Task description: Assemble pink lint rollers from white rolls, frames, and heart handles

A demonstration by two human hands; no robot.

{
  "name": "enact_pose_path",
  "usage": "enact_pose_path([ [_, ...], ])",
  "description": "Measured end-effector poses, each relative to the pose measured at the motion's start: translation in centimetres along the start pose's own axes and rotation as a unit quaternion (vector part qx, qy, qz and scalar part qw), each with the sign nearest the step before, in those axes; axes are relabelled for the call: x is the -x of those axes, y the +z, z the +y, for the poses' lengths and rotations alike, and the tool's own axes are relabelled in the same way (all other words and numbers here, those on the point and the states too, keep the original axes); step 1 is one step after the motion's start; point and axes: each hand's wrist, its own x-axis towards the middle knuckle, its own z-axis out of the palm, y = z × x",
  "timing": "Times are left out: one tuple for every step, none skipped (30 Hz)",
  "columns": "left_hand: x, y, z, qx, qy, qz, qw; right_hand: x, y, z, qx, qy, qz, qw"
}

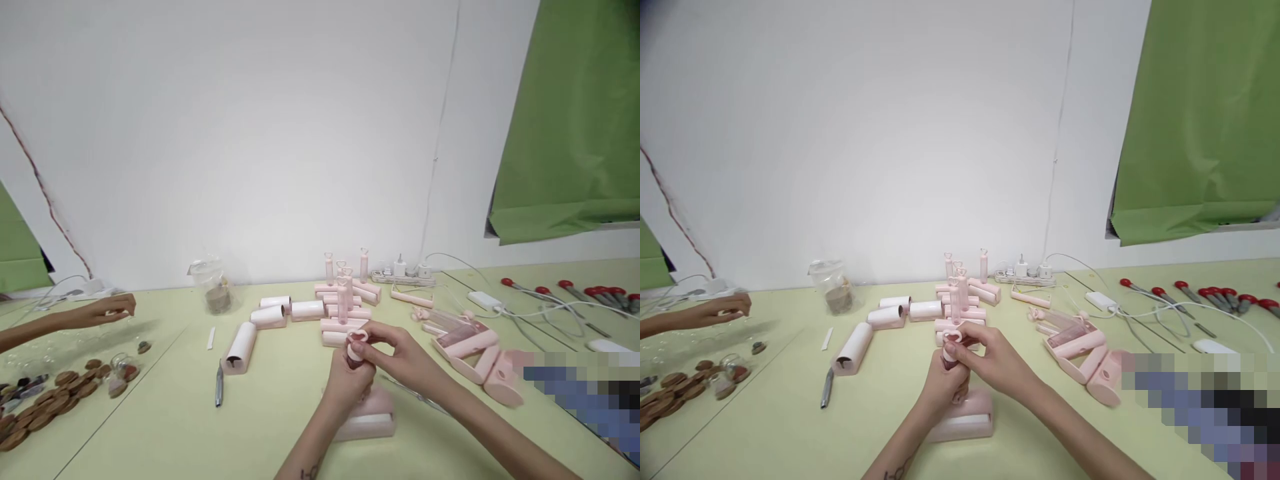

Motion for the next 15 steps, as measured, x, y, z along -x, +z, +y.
enact_pose_path([
  [0.0, 0.0, 0.0, 0.000, 0.002, -0.003, 1.000, 0.0, -0.1, -0.1, 0.004, 0.000, -0.003, 1.000],
  [0.1, 0.0, 0.0, 0.000, 0.004, -0.004, 1.000, -0.1, -0.1, -0.2, 0.004, 0.002, -0.007, 1.000],
  [0.1, 0.0, 0.0, 0.000, 0.006, -0.006, 1.000, -0.1, 0.0, -0.4, 0.003, 0.004, -0.010, 1.000],
  [0.1, 0.0, 0.0, 0.002, 0.009, -0.006, 1.000, 0.0, 0.0, -0.5, 0.002, 0.007, -0.013, 1.000],
  [0.2, 0.0, -0.1, 0.003, 0.011, -0.007, 1.000, 0.0, 0.1, -0.6, 0.000, 0.010, -0.015, 1.000],
  [0.2, 0.0, -0.1, 0.006, 0.012, -0.008, 1.000, 0.1, 0.3, -0.6, 0.000, 0.014, -0.015, 1.000],
  [0.2, 0.0, -0.1, 0.007, 0.012, -0.010, 1.000, 0.1, 0.4, -0.7, 0.003, 0.019, -0.015, 1.000],
  [0.1, 0.0, -0.1, 0.009, 0.012, -0.012, 1.000, 0.2, 0.5, -0.7, 0.011, 0.024, -0.012, 1.000],
  [0.1, 0.0, -0.1, 0.009, 0.011, -0.016, 1.000, 0.2, 0.7, -0.7, 0.026, 0.030, -0.006, 0.999],
  [0.1, 0.0, -0.1, 0.009, 0.010, -0.021, 1.000, 0.1, 0.8, -0.7, 0.047, 0.036, 0.003, 0.998],
  [0.1, -0.1, -0.1, 0.008, 0.009, -0.029, 1.000, 0.0, 0.9, -0.8, 0.069, 0.039, 0.016, 0.997],
  [0.2, -0.2, 0.0, 0.007, 0.009, -0.039, 0.999, -0.2, 0.9, -0.9, 0.086, 0.039, 0.025, 0.995],
  [0.2, -0.4, 0.0, 0.006, 0.009, -0.054, 0.998, -0.4, 1.0, -0.9, 0.093, 0.032, 0.027, 0.995],
  [0.2, -0.7, 0.1, 0.007, 0.011, -0.072, 0.997, -0.7, 1.0, -1.0, 0.093, 0.019, 0.023, 0.995],
  [0.2, -1.1, 0.1, 0.010, 0.012, -0.093, 0.996, -1.0, 1.0, -1.0, 0.087, 0.001, 0.013, 0.996],
])
